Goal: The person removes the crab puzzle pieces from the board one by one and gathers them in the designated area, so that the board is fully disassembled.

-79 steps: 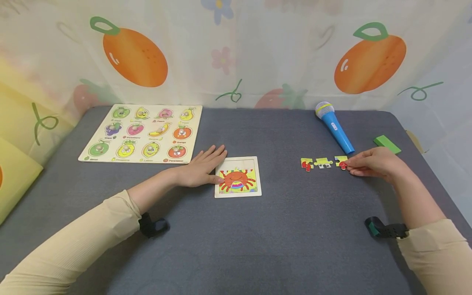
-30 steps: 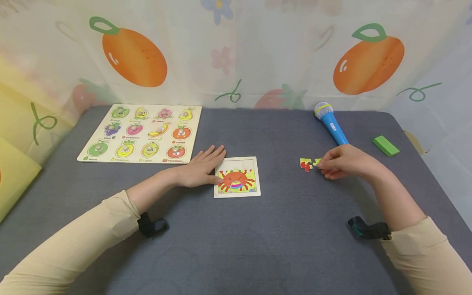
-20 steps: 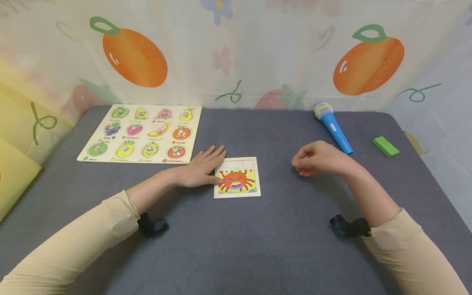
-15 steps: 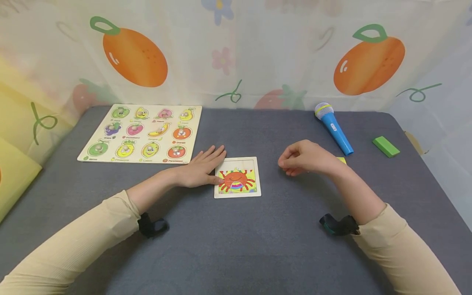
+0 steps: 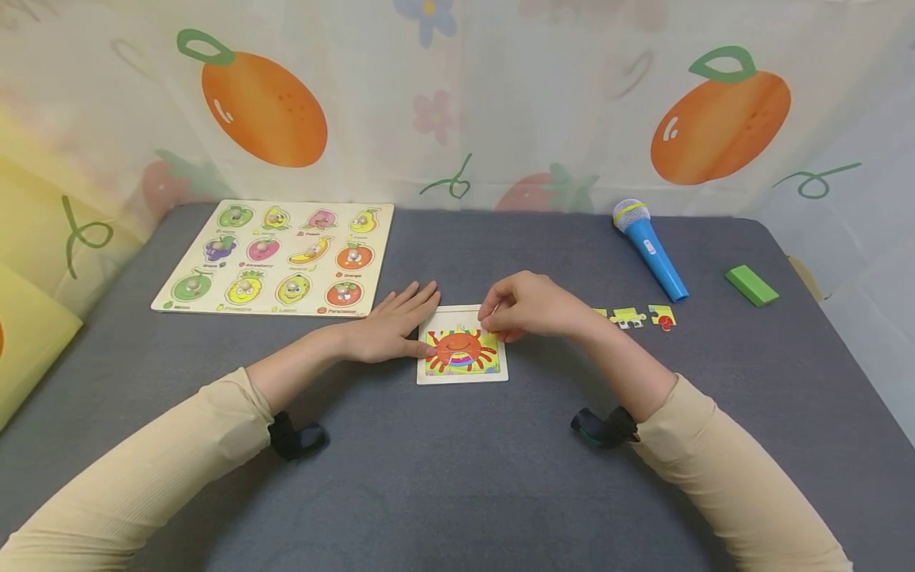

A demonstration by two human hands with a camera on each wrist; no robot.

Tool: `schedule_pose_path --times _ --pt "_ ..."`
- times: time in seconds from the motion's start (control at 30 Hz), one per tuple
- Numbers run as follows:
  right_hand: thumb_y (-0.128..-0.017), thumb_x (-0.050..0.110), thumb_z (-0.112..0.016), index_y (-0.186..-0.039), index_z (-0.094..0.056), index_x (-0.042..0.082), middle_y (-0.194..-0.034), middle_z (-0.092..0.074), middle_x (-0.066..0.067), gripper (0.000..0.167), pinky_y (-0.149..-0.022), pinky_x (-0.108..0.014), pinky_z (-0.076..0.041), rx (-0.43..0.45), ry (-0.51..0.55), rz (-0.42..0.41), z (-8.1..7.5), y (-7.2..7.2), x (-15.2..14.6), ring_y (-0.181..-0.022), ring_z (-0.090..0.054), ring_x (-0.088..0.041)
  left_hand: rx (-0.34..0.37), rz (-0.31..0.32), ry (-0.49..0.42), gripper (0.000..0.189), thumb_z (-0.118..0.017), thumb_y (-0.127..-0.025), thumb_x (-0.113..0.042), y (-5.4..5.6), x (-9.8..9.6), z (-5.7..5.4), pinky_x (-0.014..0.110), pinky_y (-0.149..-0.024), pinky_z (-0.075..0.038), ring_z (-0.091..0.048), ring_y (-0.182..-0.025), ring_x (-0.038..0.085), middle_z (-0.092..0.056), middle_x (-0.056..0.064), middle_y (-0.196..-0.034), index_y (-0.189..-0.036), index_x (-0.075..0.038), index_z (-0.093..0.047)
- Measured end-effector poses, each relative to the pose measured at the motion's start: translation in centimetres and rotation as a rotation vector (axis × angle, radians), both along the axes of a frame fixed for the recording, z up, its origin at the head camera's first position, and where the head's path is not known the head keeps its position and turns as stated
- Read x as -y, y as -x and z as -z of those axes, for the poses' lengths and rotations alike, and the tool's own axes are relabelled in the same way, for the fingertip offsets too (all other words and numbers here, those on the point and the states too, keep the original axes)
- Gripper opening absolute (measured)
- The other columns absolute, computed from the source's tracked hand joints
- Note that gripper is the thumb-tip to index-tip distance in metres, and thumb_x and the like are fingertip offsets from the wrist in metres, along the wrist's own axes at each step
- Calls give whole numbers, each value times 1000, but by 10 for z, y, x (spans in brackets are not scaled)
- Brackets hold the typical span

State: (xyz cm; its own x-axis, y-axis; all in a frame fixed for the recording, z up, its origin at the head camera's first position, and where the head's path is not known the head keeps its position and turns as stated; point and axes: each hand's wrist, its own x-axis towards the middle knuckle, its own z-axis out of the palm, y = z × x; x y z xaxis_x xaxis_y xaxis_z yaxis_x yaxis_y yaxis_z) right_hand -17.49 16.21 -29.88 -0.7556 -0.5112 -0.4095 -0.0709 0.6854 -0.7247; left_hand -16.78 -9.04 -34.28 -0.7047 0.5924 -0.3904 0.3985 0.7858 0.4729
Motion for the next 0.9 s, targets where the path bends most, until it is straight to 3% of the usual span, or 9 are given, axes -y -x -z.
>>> schedule_pose_path --times 0.2,0.33,0.6,0.9 --pt "-93 20 -66 -108 -70 6 -78 -70 -5 21 -72 -31 -56 -35 -5 -38 4 4 20 -71 -64 -14 9 -17 -5 87 -54 -98 -43 1 0 4 50 -126 10 17 -156 26 11 4 -169 -160 -10 -3" --pt "-92 19 -67 -108 -70 6 -80 -71 -6 21 -72 -30 -56 -39 -13 -72 5 6 32 -72 -65 -14 14 -22 -4 87 -53 -98 -44 3 0 7 49 -126 11 18 -156 24 12 2 -169 -160 -11 -2" --pt "-88 12 -65 -106 -70 8 -79 -69 -4 19 -68 -27 -52 -74 -26 -143 11 8 48 -68 -61 -13 25 -1 -8 86 -52 -99 -43 1 1 -1 51 -126 10 18 -156 26 12 4 -169 -160 -10 -1" --pt "-83 8 -68 -107 -70 8 -78 -67 -1 25 -64 -24 -47 -103 -35 -159 14 9 56 -66 -58 -13 29 6 -13 86 -52 -99 -43 1 2 -1 53 -126 9 18 -156 27 11 5 -168 -160 -10 -1"
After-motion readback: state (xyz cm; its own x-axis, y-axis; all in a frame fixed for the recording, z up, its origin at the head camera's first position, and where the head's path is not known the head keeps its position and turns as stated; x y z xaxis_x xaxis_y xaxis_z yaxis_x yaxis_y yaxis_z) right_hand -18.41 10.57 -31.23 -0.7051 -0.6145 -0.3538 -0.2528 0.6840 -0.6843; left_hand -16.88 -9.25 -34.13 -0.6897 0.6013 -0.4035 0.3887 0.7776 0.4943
